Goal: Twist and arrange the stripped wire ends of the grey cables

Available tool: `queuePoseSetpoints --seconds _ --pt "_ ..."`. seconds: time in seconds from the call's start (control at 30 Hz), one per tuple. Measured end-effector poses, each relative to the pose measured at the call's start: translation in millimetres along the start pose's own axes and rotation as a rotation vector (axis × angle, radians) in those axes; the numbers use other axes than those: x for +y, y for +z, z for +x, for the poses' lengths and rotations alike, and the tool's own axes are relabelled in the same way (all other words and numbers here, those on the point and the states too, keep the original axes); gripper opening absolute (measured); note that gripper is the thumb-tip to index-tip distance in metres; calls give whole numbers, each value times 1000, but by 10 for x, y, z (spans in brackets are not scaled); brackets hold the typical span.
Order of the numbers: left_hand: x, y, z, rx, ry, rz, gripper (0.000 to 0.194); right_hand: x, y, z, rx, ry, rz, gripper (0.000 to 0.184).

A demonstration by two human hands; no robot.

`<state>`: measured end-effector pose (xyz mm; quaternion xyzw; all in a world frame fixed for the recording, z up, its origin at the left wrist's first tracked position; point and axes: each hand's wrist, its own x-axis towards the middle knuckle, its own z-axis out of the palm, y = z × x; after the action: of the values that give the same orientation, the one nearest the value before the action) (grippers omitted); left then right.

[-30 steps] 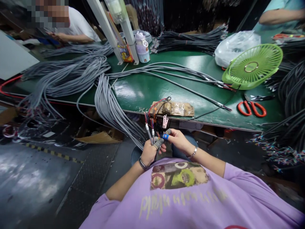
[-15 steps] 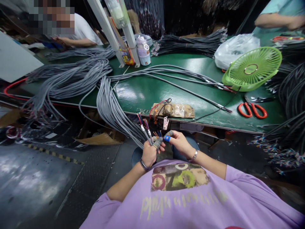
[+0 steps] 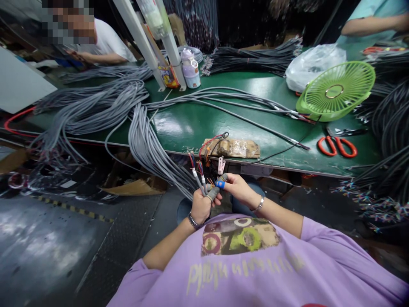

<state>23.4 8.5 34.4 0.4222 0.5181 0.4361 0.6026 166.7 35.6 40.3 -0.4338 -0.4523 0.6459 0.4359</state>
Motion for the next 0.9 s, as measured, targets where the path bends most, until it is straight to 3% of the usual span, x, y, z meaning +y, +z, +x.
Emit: queuePoseSetpoints --seconds 0.27,0.43,0.6,0.73,0.9 --pt "31 4 13 29 7 -16 34 162 23 -55 168 29 81 30" --pt "59 -23 36 10 9 3 33 101 -10 -50 74 89 105 31" --pt "37 -11 35 -17 6 35 32 10 -11 -19 5 23 39 34" --pt "10 5 25 -26 -8 50 32 26 9 -12 24 14 47 31" --pt "-13 4 23 -30 18 41 33 154 42 -42 138 1 97 27"
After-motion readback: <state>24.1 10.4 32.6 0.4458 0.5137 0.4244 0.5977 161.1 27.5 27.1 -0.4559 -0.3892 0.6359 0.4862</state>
